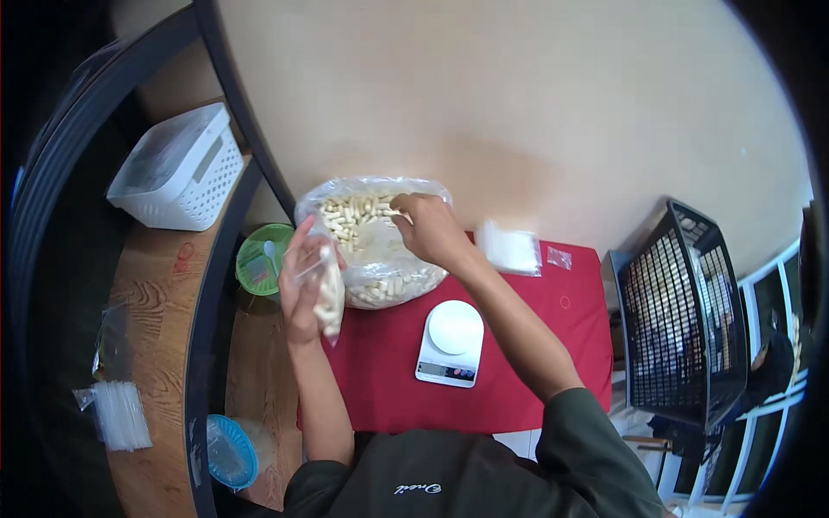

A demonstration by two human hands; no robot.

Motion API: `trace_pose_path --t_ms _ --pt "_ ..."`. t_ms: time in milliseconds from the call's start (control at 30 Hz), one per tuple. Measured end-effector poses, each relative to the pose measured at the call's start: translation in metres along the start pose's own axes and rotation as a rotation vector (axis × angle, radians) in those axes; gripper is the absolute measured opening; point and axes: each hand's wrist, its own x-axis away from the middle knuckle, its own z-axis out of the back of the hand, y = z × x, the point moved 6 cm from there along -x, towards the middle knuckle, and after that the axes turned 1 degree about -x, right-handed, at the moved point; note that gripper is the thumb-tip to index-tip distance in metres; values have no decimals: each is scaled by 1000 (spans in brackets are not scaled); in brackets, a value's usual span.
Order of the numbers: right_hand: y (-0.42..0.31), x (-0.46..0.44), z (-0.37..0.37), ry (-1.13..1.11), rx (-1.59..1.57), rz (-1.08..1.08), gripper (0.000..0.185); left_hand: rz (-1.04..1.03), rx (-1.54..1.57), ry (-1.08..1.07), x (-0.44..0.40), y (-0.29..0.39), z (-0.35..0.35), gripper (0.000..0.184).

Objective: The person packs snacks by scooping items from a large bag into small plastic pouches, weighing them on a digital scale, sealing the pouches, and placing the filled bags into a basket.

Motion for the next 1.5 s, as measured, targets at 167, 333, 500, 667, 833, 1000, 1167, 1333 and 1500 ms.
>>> trace_pose_path --t_ms 167,333,500,667,833,1000,1167,1333,1500 --pt "-56 60 71 49 -468 206 45 331 431 -201 39 1 -41 129" --pt "-83 135 71 -153 -408 260 38 674 555 -412 99 -33 -92 131" --pt "-45 180 57 -268 -445 -80 20 767 608 -698 141 -65 -124 122" --pt "26 221 61 42 -560 -539 13 934 527 -680 160 -99 -87 99" --pt "99 256 21 315 -711 -861 16 978 -105 -408 156 -113 -18 52" --pt "141 277 -13 422 -581 -1004 20 1022 -231 -337 174 -115 15 39" --pt "149 287 -15 362 -478 -1025 35 1022 -271 -309 188 -116 26 37" --pt "153 307 2 347 -516 -1076 40 1034 -299 -289 195 -121 29 37" --pt "151 326 28 388 -532 -1132 39 1025 -327 -272 192 -123 33 35"
